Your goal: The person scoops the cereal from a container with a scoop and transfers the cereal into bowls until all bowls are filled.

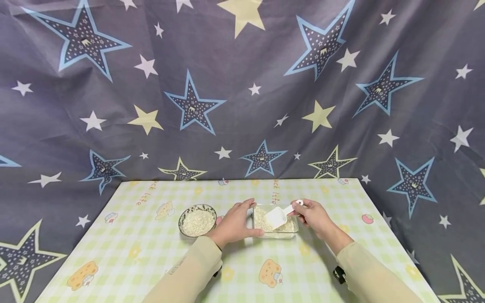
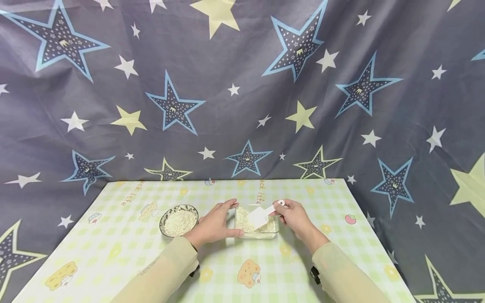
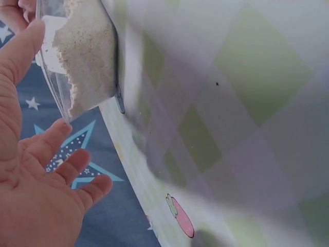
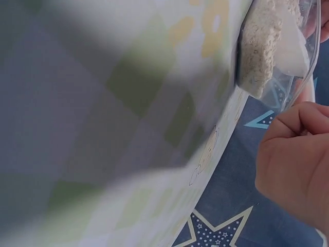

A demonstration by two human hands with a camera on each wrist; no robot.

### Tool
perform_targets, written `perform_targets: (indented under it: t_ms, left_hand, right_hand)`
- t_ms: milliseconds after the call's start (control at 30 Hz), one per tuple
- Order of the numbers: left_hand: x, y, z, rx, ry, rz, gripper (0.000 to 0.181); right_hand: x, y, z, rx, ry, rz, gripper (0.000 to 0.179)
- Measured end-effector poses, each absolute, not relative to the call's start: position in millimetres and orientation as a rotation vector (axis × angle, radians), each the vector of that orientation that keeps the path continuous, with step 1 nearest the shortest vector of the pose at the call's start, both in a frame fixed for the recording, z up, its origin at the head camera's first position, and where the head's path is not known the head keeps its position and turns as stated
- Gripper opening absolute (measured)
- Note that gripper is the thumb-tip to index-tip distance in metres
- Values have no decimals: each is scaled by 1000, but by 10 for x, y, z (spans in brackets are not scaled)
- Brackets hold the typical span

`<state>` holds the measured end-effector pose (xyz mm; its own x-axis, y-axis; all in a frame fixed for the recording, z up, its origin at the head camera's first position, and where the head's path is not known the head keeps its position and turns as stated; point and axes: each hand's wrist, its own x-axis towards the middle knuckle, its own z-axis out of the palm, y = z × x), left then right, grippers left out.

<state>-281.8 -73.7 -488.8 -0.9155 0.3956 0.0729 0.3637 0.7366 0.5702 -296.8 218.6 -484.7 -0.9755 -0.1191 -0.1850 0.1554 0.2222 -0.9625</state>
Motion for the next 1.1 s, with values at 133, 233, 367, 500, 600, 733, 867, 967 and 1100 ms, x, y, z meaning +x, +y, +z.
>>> perform_targets:
  t_ms: [133,233,367,500,600,733,867,967,1100]
  left_hand:
    - [-2812,-735,-4889,608,2872,929,115]
    - [-2809,-728,-4886,594,2875,921,115]
    - [-2808,-729,-4885,601,2876,921,115]
    - [-2808,-730,-4893,609,2875,916,115]
    - [-2806,-730,-4896,612,2878,917,114]
    - [-2798,-728,-4887,609,2882,917,113]
    - [-2787,-726,-4882,589,2882,909,113]
    - [-2780,-725,-4878,580,2884,909,113]
    - [-2781,-725,-4871,585,2892,894,113]
  right_hand:
    - [-2881,2143,-4827,73,2254,-1855,44]
    - [-2791,2079,-4826,138,2235,-1907,39]
    - [-2671,1945,-4844,250,2224,-1976,35]
    - [-2584,1857,-4839,316,2222,-2006,37]
    - [-2549,1850,-4837,333,2214,-2019,36]
    - [-2532,1890,-4856,355,2176,-2072,39]
    - [-2541,1953,-4888,381,2110,-2124,44]
    - [-2567,2018,-4918,393,2031,-2178,47]
    - [-2618,2134,-4955,419,1852,-2276,51]
